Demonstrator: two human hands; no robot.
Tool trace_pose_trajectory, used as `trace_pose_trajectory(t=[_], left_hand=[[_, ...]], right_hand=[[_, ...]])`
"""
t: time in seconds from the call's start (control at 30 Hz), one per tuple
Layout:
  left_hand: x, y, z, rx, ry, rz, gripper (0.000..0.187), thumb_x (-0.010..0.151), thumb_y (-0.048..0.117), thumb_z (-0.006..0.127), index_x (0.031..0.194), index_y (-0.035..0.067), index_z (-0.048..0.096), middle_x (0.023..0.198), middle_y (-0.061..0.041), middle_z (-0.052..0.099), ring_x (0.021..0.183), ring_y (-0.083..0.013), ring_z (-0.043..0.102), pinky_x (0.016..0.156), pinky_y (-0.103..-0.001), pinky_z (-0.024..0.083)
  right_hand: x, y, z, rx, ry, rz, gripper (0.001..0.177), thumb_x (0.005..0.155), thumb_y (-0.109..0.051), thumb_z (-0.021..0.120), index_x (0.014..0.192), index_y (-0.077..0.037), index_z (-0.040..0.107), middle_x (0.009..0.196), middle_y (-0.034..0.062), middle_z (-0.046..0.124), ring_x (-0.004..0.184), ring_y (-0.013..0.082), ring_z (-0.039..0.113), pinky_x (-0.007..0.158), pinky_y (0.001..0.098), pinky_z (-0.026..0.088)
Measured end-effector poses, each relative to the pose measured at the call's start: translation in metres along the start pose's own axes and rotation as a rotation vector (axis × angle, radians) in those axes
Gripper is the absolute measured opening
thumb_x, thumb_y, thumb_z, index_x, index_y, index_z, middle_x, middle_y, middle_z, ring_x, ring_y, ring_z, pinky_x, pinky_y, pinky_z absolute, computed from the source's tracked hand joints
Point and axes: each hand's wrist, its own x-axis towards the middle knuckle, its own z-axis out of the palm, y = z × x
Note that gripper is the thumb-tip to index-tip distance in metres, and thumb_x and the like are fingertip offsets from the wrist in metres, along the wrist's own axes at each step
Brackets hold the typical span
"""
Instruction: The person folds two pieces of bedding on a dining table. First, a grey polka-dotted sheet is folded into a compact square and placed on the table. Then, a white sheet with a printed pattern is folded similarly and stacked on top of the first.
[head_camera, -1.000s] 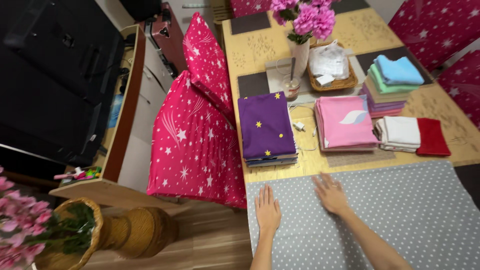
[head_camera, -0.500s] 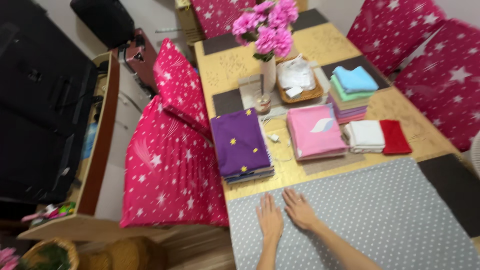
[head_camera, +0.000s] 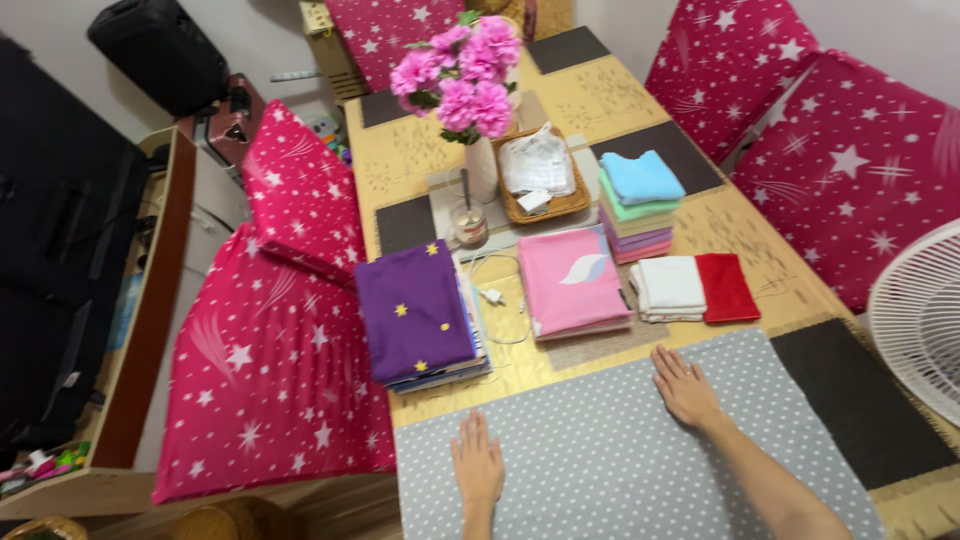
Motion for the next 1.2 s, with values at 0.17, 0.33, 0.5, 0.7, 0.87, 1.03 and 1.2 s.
trace_pose_trajectory(t=[0.17,0.33,0.5,0.7,0.87,1.03,1.2], left_hand=[[0.001,0.005,-0.004,0.068,0.014,-0.013,0.064,0.099,0.033,0.044,0.157,0.014,0.026,0.167,-0.001,0.02,0.153,-0.0243,0.02,0.121,-0.052,0.016],[0.001,0.01,-0.011,0.113,-0.006,-0.046,0.063,0.1,0.035,0.04,0.158,0.017,0.025,0.167,0.001,0.02,0.153,-0.0218,0.02,0.123,-0.05,0.015],[0.002,0.015,-0.015,0.161,-0.046,-0.062,0.063,0.101,0.036,0.037,0.159,0.017,0.023,0.168,0.003,0.018,0.153,-0.0212,0.019,0.123,-0.05,0.014],[0.006,0.024,-0.01,0.097,-0.033,-0.133,0.066,0.097,0.027,0.043,0.157,0.011,0.025,0.166,-0.005,0.023,0.152,-0.0269,0.022,0.122,-0.052,0.014],[0.035,0.129,0.043,-0.263,0.101,0.055,0.054,0.099,0.008,0.043,0.152,-0.002,0.042,0.153,-0.026,0.046,0.139,-0.0405,0.046,0.118,-0.051,0.031],[0.044,0.197,0.072,-0.206,-0.095,0.25,0.061,0.102,0.023,0.045,0.156,-0.001,0.033,0.168,-0.015,0.027,0.153,-0.034,0.023,0.121,-0.056,0.019],[0.046,0.138,0.048,-0.16,-0.125,0.181,0.063,0.107,0.029,0.04,0.162,0.004,0.024,0.17,-0.008,0.022,0.155,-0.0256,0.021,0.123,-0.055,0.016]], right_hand=[[0.003,0.057,-0.008,0.012,0.047,0.041,0.064,0.104,-0.043,0.026,0.162,-0.021,0.012,0.171,-0.0033,0.009,0.156,0.0206,0.013,0.122,0.0501,0.021],[0.004,0.098,-0.014,0.007,0.104,0.105,0.065,0.103,-0.045,0.025,0.162,-0.02,0.012,0.171,-0.0038,0.008,0.156,0.0207,0.013,0.121,0.0515,0.018],[0.002,0.131,-0.023,-0.06,0.059,0.242,0.065,0.103,-0.046,0.023,0.163,-0.027,0.009,0.17,-0.0112,0.005,0.156,0.0199,0.009,0.122,0.0589,0.008],[-0.002,0.122,-0.018,-0.027,0.302,0.344,0.066,0.102,-0.044,0.03,0.16,-0.012,0.025,0.17,0.0073,0.02,0.158,0.0294,0.018,0.119,0.0707,0.008],[0.002,0.008,0.025,0.453,0.384,-0.119,0.059,0.106,-0.028,0.027,0.158,-0.001,0.033,0.165,0.0212,0.029,0.153,0.0356,0.027,0.123,0.0611,0.021],[-0.004,-0.075,0.05,0.09,0.102,-0.273,0.061,0.099,-0.035,0.035,0.157,-0.017,0.025,0.168,0.006,0.017,0.155,0.026,0.017,0.12,0.0584,0.02],[-0.009,-0.044,0.033,-0.142,0.068,-0.231,0.071,0.098,-0.036,0.036,0.162,-0.016,0.012,0.171,0.0007,0.008,0.156,0.0225,0.014,0.118,0.061,0.024]])
